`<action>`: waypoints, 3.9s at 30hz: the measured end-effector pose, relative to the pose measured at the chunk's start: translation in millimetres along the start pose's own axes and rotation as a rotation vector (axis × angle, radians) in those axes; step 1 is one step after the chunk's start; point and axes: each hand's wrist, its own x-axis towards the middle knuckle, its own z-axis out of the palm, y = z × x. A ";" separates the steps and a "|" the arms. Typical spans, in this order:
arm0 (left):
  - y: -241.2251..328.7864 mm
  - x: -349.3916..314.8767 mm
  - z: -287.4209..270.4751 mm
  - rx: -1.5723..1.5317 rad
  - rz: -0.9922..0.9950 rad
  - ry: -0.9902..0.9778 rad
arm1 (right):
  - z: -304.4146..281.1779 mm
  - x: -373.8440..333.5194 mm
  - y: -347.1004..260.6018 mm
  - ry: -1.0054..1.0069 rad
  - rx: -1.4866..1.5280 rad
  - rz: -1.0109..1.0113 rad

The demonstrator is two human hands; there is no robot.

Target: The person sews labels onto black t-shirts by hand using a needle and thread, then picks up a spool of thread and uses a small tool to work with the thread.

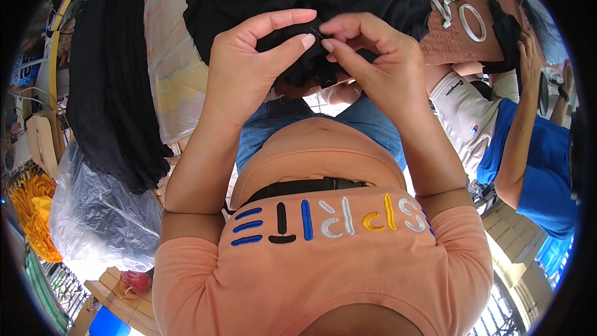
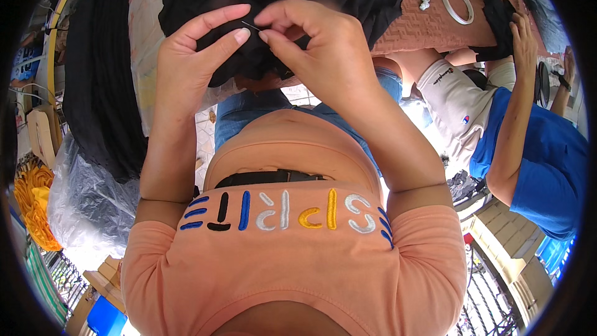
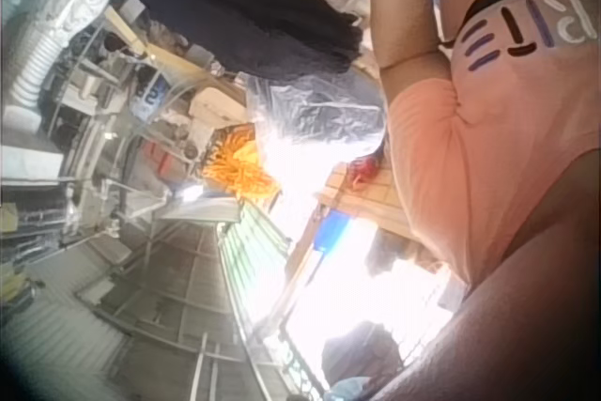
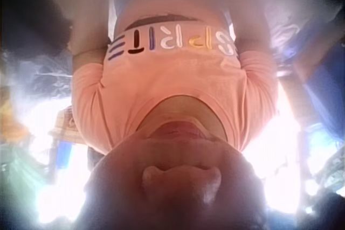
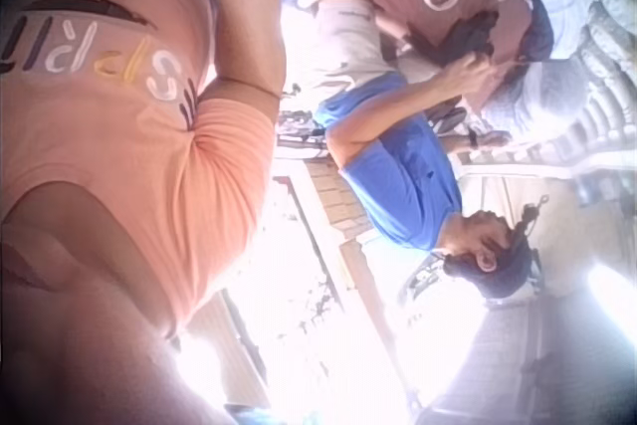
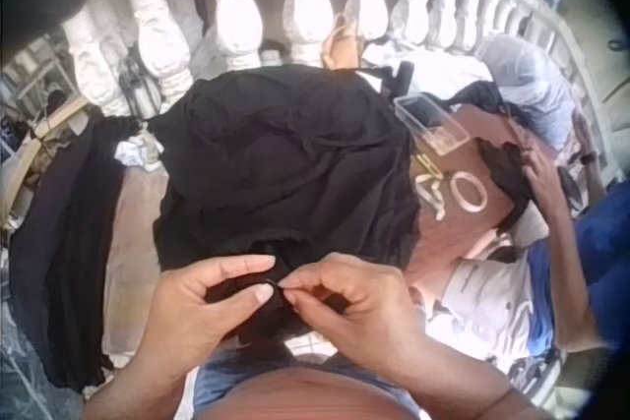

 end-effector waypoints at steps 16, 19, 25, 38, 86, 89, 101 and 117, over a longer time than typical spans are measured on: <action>0.4 -2.2 3.8 0.100 0.106 0.030 | 2.4 6.1 -2.9 -0.062 0.002 -0.022; -2.7 0.8 -0.8 0.143 0.140 0.015 | 0.0 6.8 -0.2 -0.102 0.146 0.012; -0.5 1.5 0.3 0.086 0.079 -0.003 | -10.4 13.2 3.3 -0.192 0.202 0.008; -1.9 6.6 -1.6 0.098 0.086 0.011 | -7.9 18.6 -3.2 -0.177 0.208 0.093; -8.4 8.5 -6.5 -0.003 0.024 -0.110 | -18.6 23.8 -6.5 -0.077 0.412 -0.202; -5.9 7.0 -4.4 -0.031 0.027 -0.057 | -16.2 22.6 -6.4 -0.068 0.352 -0.194; -9.9 3.8 13.0 0.320 0.375 0.155 | -8.9 15.0 -23.8 -0.023 0.082 -0.305; -9.4 10.6 15.8 0.493 0.628 0.258 | -11.2 18.0 -16.6 -0.012 0.289 -0.234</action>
